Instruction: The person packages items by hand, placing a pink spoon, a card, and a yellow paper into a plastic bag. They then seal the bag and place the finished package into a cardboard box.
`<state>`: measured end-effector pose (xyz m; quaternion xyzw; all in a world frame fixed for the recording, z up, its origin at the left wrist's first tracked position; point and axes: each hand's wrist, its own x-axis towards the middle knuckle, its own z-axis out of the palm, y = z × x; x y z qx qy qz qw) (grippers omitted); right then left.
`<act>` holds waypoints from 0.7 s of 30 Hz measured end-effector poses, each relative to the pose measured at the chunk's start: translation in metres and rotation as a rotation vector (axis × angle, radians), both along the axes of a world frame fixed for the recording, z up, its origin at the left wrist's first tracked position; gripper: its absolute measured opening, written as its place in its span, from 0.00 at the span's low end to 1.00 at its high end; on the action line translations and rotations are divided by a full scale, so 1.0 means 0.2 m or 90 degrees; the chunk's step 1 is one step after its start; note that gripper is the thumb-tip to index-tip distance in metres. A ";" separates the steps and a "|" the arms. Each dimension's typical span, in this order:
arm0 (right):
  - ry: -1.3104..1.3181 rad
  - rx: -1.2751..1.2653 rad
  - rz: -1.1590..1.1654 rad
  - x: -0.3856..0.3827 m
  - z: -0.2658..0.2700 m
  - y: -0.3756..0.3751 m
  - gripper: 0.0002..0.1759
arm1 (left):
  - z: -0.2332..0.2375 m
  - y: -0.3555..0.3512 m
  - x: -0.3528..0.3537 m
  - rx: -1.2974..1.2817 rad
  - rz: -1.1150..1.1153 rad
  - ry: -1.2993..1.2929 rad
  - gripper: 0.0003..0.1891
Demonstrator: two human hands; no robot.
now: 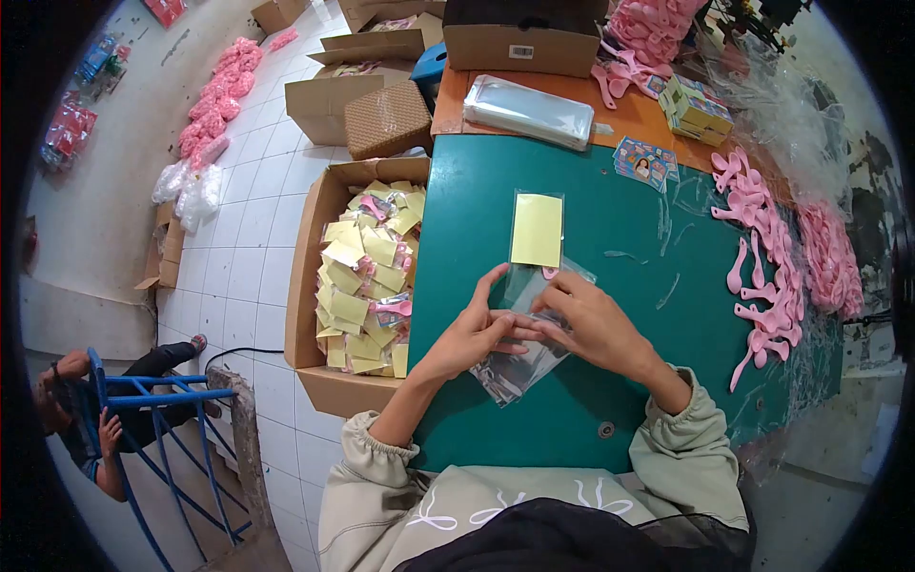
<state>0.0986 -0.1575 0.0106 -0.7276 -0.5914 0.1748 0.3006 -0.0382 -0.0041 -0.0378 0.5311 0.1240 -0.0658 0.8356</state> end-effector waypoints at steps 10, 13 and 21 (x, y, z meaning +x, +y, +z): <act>0.075 -0.001 -0.006 0.00 -0.12 0.09 0.08 | 0.04 -0.01 0.00 0.121 0.058 0.071 0.27; 0.090 -0.021 -0.008 0.01 -0.12 0.09 0.09 | 0.04 -0.02 0.00 0.131 0.049 0.047 0.27; 0.081 0.023 0.074 0.00 -0.11 0.08 0.08 | 0.07 -0.03 0.00 0.062 0.076 0.046 0.27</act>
